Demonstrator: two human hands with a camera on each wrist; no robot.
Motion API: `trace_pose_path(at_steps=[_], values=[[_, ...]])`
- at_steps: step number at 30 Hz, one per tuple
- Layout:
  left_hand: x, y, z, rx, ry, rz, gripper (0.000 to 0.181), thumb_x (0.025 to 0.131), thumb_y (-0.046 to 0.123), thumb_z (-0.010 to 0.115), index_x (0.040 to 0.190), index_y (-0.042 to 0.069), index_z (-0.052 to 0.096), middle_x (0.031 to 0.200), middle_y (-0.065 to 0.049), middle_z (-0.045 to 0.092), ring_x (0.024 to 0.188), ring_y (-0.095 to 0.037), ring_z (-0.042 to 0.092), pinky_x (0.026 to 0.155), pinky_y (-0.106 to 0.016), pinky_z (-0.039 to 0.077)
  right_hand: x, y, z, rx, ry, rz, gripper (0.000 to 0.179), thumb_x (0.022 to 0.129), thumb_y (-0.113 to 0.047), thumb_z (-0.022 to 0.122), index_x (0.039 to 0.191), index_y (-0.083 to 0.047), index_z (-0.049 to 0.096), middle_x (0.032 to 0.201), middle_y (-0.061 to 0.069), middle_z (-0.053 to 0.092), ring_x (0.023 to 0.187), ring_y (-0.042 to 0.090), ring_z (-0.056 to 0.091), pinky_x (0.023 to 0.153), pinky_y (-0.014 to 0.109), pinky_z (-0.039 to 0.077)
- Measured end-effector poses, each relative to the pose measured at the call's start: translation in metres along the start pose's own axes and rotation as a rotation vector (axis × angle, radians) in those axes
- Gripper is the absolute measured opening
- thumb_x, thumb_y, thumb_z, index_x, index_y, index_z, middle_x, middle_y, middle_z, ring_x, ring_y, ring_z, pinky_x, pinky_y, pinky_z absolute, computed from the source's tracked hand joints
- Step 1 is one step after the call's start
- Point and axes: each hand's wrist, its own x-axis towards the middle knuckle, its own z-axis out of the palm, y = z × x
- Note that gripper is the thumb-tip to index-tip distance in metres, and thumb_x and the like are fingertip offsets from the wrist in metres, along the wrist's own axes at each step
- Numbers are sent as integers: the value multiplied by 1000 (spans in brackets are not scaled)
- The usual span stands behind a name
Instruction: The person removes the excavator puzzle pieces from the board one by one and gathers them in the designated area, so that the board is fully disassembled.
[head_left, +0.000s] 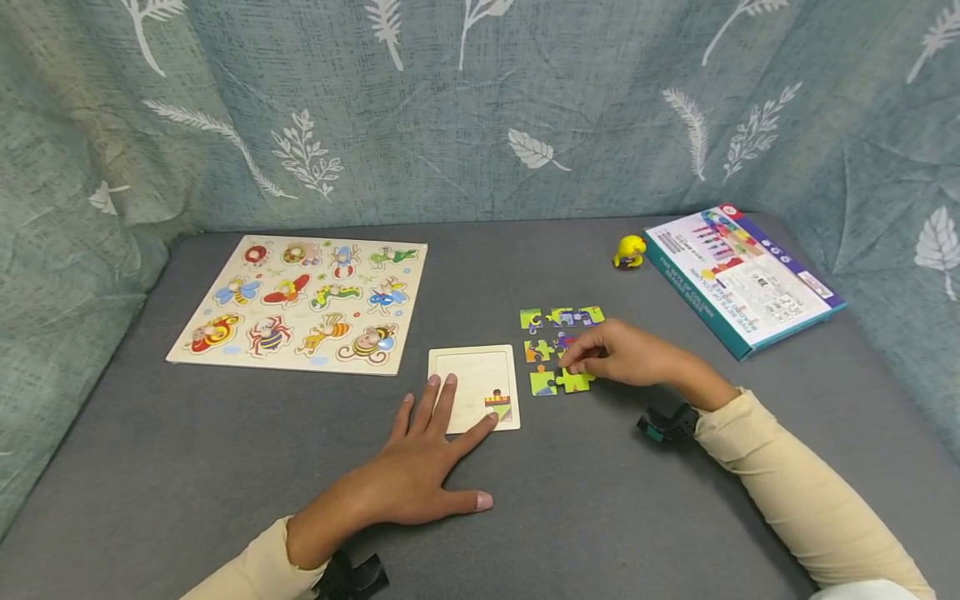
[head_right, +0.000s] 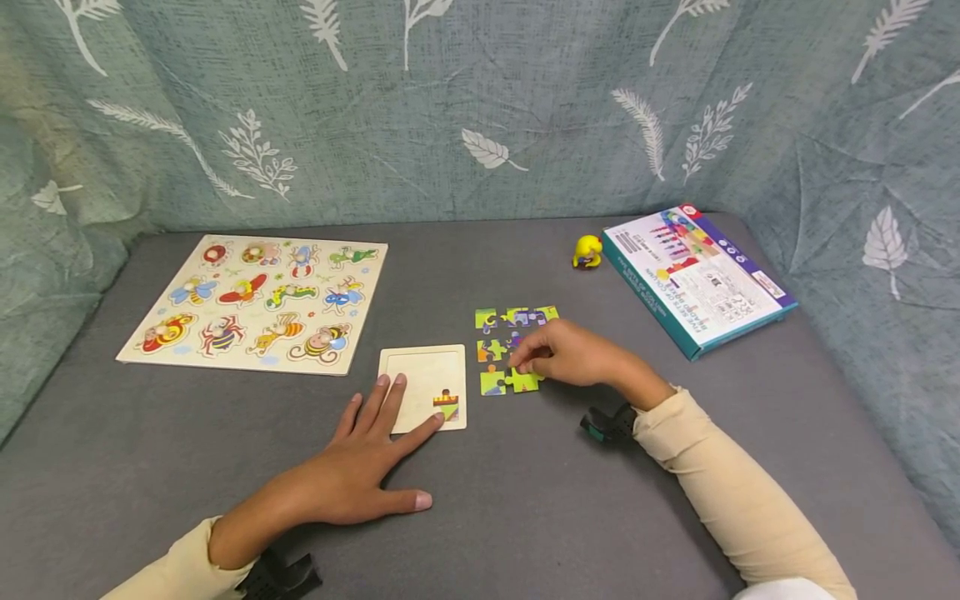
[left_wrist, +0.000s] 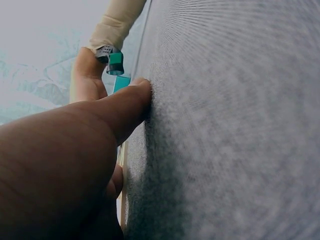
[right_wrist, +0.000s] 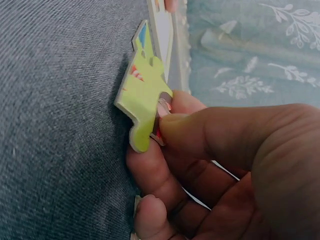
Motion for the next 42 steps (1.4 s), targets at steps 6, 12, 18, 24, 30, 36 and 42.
trace_pose_path(at_steps=[6,12,18,24,30,36,42], values=[[1,1,0,-5,-9,-6,88,83,71,57,155,33,25,158,-17,-20,142,-31,-24,109,-60,-9,-1,1,-1,-8,-6,16,17,93,4,60,103,0,74,98,4,72,87,13,65,70,27,51],[2,1,-1,-13,-20,-18,88,83,71,58,155,33,25,159,-16,-20,142,-30,-25,109,-60,-9,-1,-2,-5,10,-34,9,18,94,5,58,104,2,73,97,5,72,89,16,65,75,29,52],[2,1,0,-13,-14,-12,87,83,70,58,155,33,26,159,-16,-19,142,-31,-25,109,-60,-8,-3,-5,-10,-12,-25,64,18,95,2,59,106,1,72,100,5,72,89,16,62,75,28,50],[3,1,0,-2,-8,-9,84,85,69,57,155,33,27,159,-18,-16,143,-33,-22,109,-61,-8,-1,-5,-10,-22,2,70,19,96,0,57,108,0,71,98,4,71,85,15,60,72,28,49],[5,7,-1,8,-1,-19,80,87,63,59,154,31,29,160,-18,-12,144,-35,-19,108,-63,-8,5,-9,-3,-7,10,58,20,98,0,54,108,1,71,94,5,71,75,15,59,64,28,47],[5,11,-1,3,52,65,79,90,55,61,153,19,31,161,-20,-2,145,-36,-11,108,-63,-8,11,-17,2,17,2,32,21,99,-1,53,108,0,72,100,7,71,77,17,63,63,29,49],[6,14,-3,27,49,95,74,91,58,59,153,25,34,162,-16,-1,146,-34,-10,106,-64,-10,21,-21,9,65,-13,-17,20,98,-2,55,110,2,70,102,9,71,82,19,65,69,30,51]])
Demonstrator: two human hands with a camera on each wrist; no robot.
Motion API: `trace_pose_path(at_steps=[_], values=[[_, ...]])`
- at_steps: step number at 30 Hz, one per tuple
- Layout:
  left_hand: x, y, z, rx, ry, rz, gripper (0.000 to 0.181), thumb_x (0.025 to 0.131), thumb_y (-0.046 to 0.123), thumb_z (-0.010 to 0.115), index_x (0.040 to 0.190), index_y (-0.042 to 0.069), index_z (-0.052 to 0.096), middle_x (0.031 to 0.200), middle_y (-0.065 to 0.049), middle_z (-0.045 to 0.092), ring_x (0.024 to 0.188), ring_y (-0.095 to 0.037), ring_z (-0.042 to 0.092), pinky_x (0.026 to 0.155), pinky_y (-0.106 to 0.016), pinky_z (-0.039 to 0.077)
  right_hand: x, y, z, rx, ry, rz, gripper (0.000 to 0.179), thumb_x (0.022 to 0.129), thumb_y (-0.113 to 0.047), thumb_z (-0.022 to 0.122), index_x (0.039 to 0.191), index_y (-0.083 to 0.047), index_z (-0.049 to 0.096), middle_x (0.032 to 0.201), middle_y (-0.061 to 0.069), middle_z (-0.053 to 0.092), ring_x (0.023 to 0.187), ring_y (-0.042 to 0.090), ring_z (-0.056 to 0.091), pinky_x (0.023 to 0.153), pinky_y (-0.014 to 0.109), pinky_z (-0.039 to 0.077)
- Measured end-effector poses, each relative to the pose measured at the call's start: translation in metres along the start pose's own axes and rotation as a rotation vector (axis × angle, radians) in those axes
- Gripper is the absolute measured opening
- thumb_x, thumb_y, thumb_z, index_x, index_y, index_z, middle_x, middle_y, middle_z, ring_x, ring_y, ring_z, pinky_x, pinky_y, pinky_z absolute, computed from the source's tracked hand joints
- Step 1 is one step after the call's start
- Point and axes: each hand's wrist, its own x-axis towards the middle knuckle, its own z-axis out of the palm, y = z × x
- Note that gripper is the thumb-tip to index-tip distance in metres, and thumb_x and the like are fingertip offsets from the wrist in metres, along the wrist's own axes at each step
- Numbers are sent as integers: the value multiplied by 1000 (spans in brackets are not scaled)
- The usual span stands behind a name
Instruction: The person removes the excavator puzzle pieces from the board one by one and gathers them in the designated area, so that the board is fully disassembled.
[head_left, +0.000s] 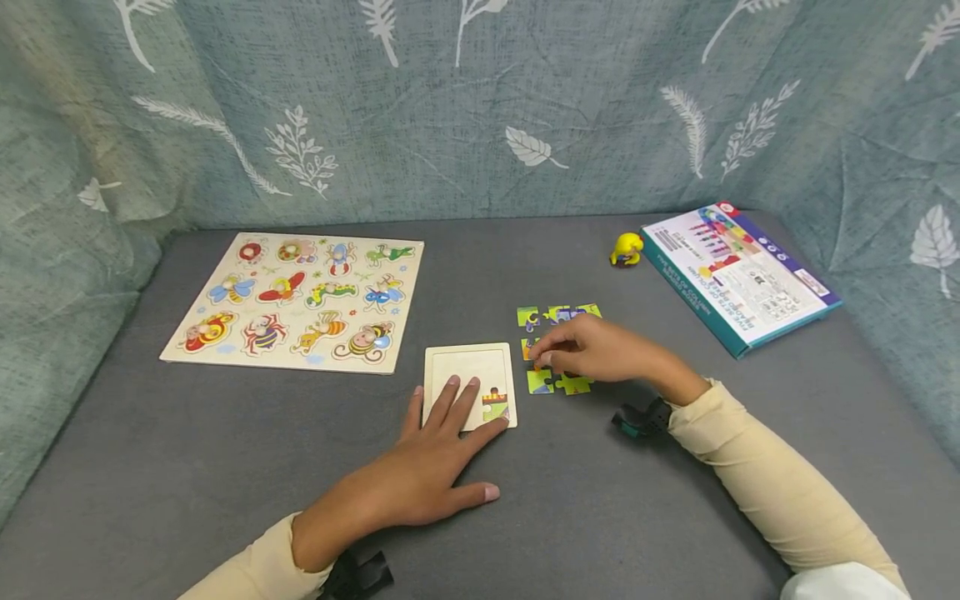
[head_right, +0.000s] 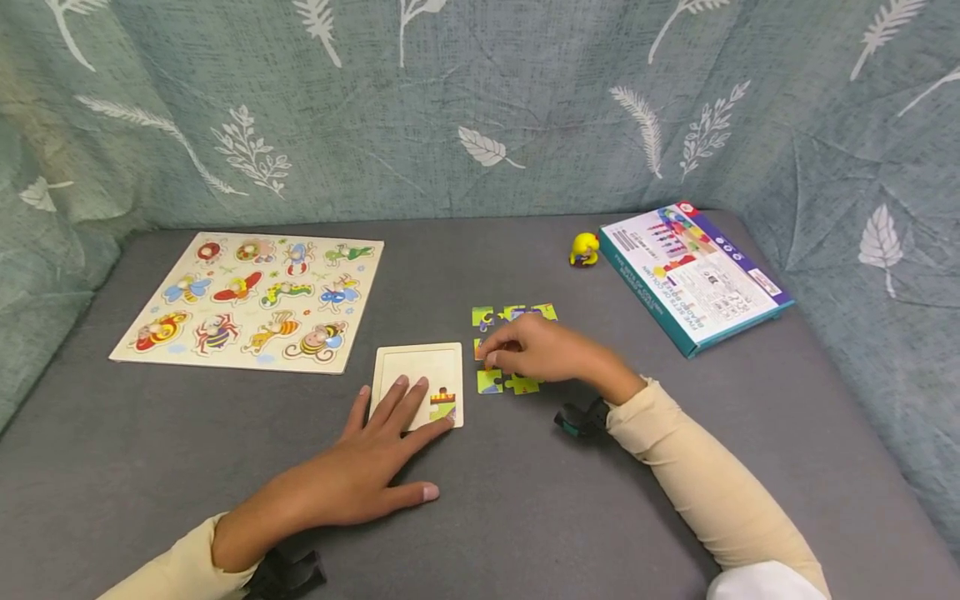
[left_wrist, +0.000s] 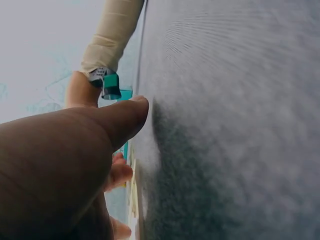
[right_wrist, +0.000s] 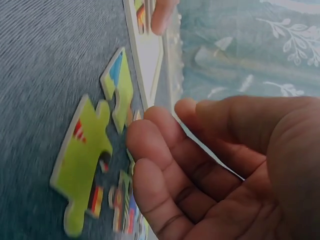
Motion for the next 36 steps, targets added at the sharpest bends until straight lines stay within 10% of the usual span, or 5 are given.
trace_pose_path(at_steps=[36], values=[[10,-3,-1,-10,-144,-18,85,85,71,54,155,35,24,161,-5,-17,140,-35,-27,102,-69,-13,29,-12,30,30,-125,-73,21,97,-7,57,114,-2,69,98,2,70,80,13,63,72,29,51]])
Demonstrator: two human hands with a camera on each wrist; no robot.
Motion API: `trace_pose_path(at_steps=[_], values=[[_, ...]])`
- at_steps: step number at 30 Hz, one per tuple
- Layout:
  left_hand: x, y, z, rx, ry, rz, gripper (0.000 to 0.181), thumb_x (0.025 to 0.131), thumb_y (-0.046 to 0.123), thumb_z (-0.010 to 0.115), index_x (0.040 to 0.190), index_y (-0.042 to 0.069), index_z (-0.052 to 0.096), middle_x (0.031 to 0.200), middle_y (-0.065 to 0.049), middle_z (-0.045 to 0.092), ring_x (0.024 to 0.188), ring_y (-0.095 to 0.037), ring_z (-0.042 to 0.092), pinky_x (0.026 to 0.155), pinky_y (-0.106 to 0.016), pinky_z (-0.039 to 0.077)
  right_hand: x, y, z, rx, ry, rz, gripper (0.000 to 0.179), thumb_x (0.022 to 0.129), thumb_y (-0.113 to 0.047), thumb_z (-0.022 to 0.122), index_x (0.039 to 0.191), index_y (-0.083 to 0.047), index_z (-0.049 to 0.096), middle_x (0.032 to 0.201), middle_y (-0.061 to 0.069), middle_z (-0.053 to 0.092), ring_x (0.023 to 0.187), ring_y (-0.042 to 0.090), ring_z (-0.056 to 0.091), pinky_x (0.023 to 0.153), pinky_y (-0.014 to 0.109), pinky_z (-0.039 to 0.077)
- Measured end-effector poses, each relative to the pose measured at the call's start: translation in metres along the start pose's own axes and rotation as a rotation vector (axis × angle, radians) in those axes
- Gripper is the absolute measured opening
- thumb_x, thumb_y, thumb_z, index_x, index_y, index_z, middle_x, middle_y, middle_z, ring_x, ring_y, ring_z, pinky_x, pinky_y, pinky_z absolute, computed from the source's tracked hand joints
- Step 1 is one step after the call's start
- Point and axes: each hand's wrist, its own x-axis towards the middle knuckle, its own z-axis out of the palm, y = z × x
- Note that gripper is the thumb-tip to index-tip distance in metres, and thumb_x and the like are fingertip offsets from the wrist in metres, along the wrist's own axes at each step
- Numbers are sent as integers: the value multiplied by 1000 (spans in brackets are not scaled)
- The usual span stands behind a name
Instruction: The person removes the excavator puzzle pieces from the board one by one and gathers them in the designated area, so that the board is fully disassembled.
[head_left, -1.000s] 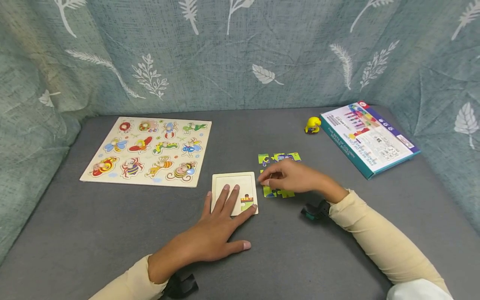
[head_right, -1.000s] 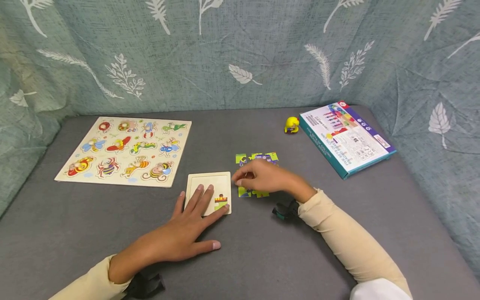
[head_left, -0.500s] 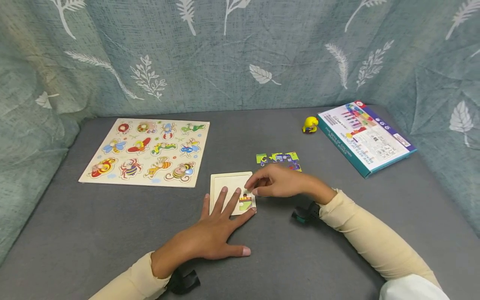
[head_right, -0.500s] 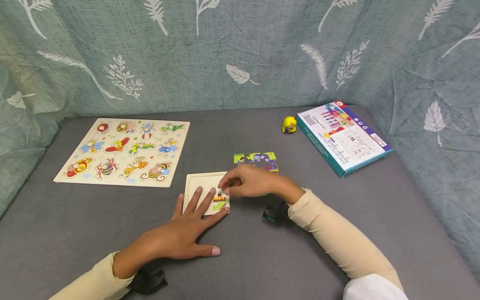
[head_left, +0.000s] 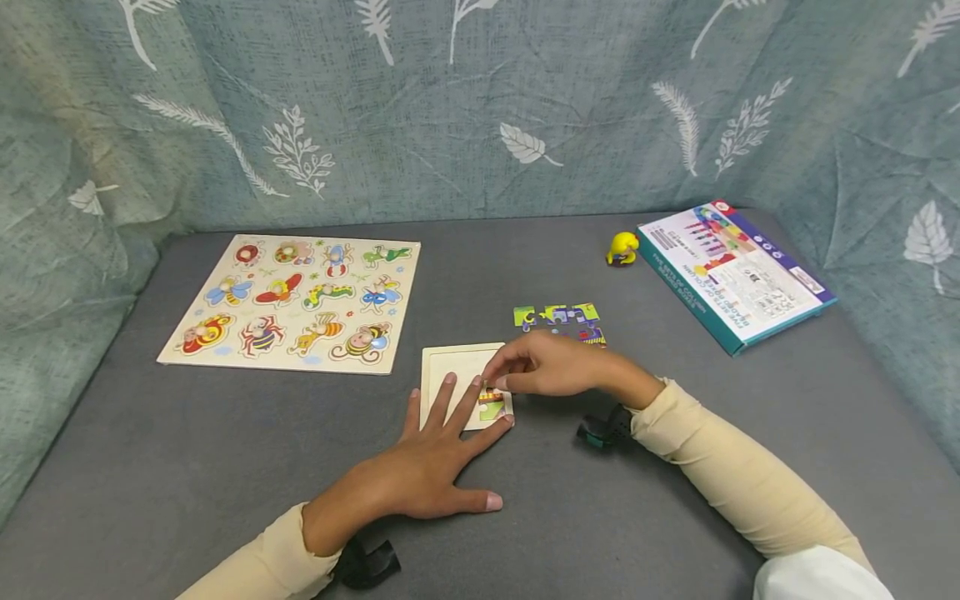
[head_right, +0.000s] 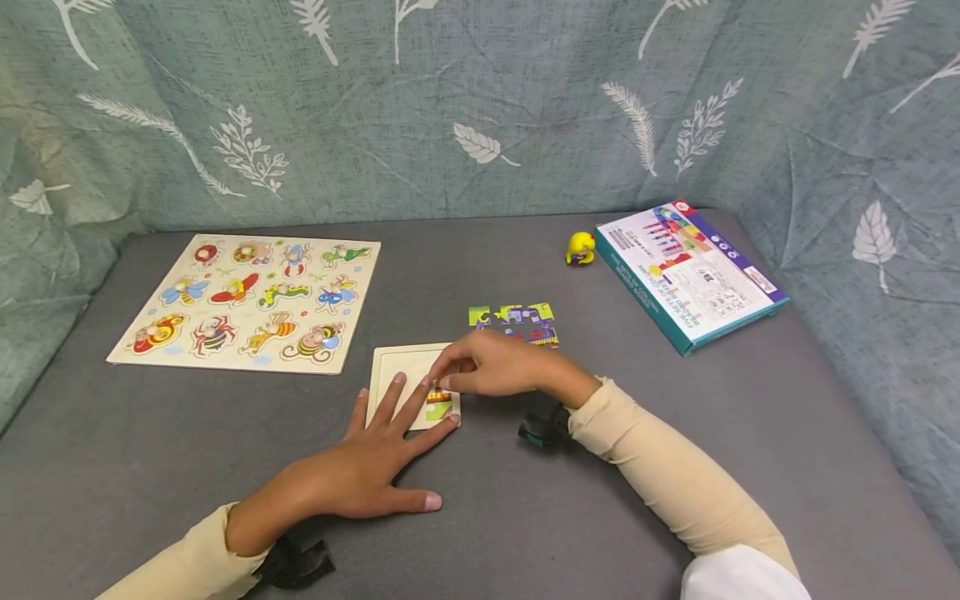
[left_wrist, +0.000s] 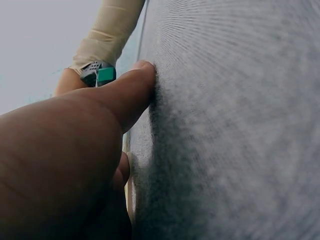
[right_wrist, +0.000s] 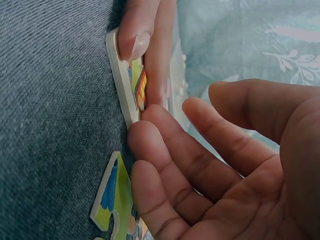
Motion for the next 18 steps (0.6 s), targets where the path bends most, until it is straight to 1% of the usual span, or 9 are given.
trace_pose_path(at_steps=[4,10,14,18], values=[[0,0,2,5,-2,-6,85,85,72,54,155,35,23,161,-5,-18,140,-34,-27,102,-68,-14,1,0,1,-4,9,-4,21,97,-6,57,113,-3,69,97,2,70,77,13,62,70,29,51],[1,-1,3,-3,8,11,85,85,71,53,155,35,22,161,-5,-18,140,-34,-28,102,-69,-13,3,0,0,70,23,-25,18,95,-2,59,110,0,69,99,6,70,77,21,63,67,29,51],[0,-2,1,-11,0,11,84,86,71,53,155,35,23,160,-4,-19,140,-34,-28,102,-68,-14,7,0,2,86,24,-20,18,94,0,60,109,0,69,95,6,69,76,18,62,67,29,50],[0,-2,0,-16,-8,5,85,85,71,53,155,35,22,160,-4,-20,140,-33,-28,103,-67,-15,10,-1,3,98,31,-5,19,93,3,61,110,1,69,95,7,68,81,16,63,70,30,52]])
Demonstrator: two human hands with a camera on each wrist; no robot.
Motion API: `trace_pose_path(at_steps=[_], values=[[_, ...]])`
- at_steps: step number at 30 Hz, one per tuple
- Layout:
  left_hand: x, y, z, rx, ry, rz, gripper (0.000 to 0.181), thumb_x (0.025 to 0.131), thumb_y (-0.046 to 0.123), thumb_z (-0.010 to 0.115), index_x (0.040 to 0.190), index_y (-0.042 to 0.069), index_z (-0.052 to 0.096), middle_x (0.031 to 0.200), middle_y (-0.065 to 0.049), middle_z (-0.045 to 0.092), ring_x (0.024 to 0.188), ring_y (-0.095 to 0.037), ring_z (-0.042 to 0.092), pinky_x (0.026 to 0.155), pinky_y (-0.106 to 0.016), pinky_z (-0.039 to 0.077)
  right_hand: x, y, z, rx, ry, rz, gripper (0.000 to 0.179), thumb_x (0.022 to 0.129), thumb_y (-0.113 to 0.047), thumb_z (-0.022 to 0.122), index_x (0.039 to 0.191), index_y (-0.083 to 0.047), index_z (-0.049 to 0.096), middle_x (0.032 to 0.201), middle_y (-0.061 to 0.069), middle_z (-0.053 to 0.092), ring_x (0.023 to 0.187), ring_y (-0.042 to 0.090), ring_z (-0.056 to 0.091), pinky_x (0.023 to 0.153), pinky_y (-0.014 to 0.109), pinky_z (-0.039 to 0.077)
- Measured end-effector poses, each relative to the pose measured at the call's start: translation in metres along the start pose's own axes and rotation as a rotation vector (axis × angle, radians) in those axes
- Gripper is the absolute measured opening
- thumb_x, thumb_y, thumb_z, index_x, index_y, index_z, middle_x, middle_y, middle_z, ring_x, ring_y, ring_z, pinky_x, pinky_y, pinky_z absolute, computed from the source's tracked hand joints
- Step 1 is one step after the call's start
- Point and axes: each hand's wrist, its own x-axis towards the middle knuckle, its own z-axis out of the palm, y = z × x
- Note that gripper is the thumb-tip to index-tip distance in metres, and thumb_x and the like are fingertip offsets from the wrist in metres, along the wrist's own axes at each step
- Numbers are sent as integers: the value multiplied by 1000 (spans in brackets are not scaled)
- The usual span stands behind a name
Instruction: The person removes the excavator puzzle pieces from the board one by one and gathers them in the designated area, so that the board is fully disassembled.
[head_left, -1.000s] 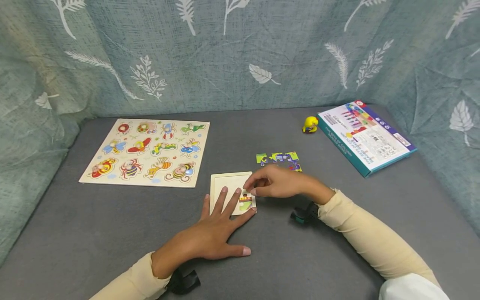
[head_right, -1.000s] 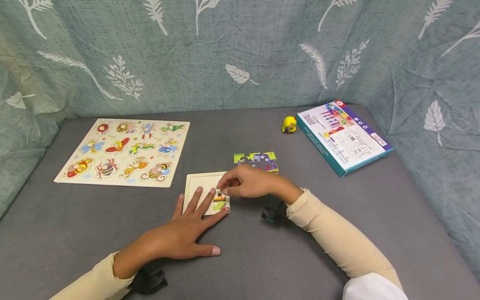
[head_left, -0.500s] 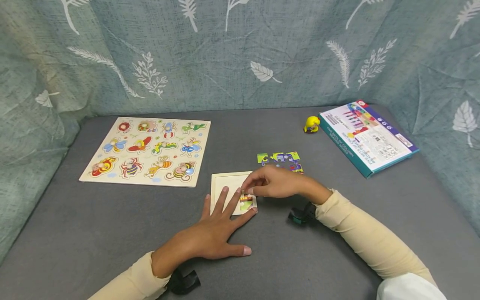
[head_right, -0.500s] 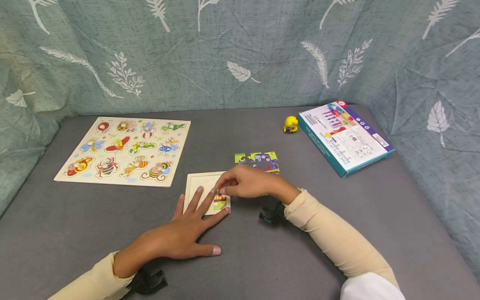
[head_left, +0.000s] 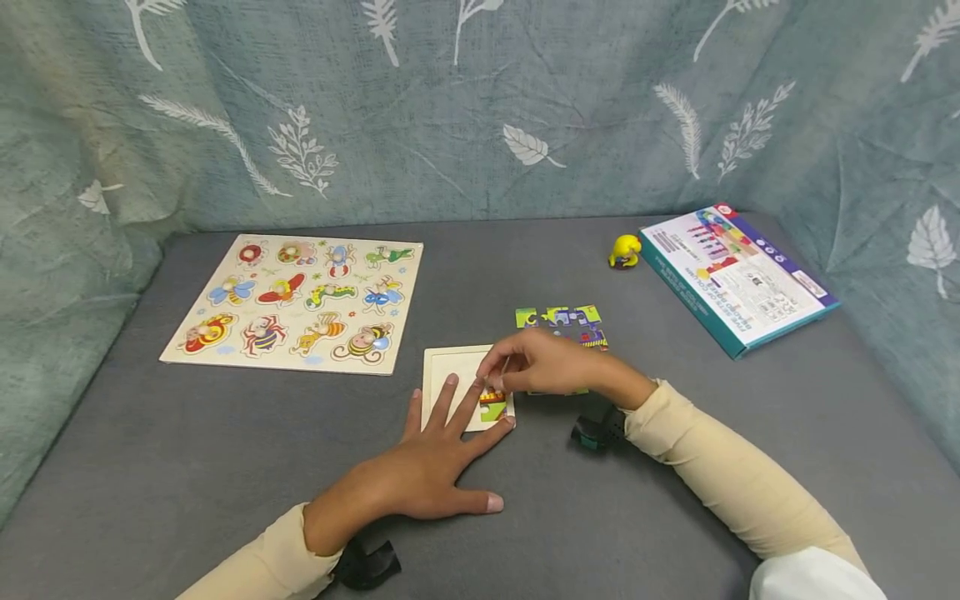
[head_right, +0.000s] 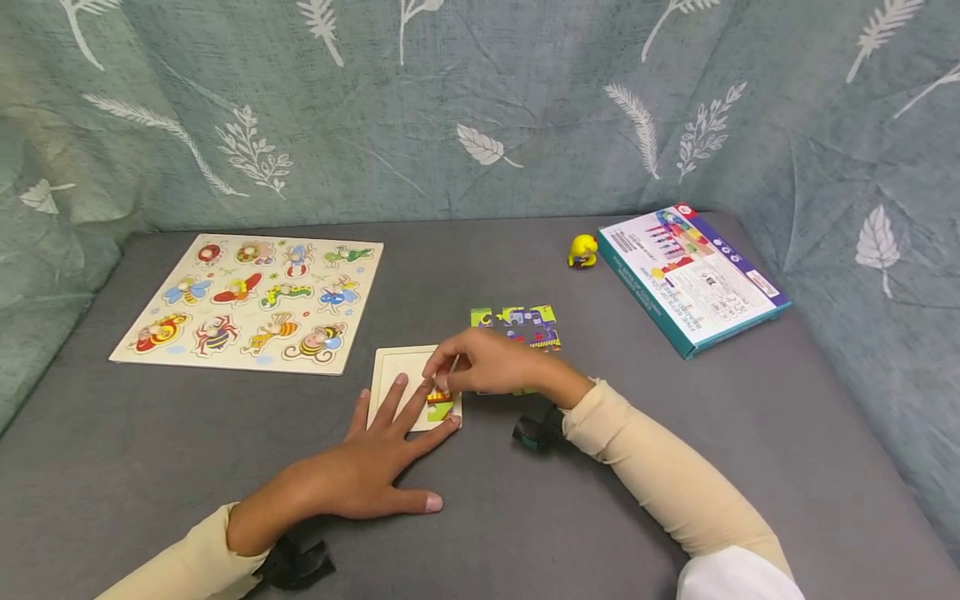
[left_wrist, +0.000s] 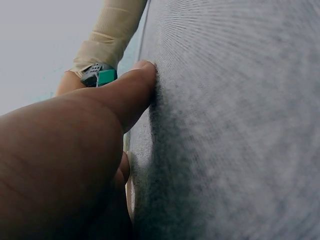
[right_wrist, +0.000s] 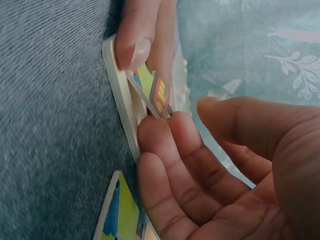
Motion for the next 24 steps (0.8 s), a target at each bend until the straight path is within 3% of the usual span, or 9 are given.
trace_pose_path(at_steps=[7,15,24], values=[[1,0,2,5,-6,-14,85,85,73,52,155,37,21,159,-3,-22,139,-31,-30,102,-66,-16,1,0,2,26,-17,18,24,88,8,62,111,2,67,92,6,67,80,16,63,69,30,51],[0,1,2,1,-10,-16,85,85,73,51,155,37,21,161,-6,-15,139,-31,-30,102,-66,-17,0,-3,4,-45,-82,18,16,89,6,64,103,2,71,90,1,69,80,9,62,71,27,52],[0,2,0,4,-2,-9,84,85,72,53,155,36,23,161,-5,-17,140,-33,-28,102,-66,-16,-5,-3,1,-145,-36,-22,18,90,6,61,104,1,71,90,-1,67,77,8,58,71,26,51]])
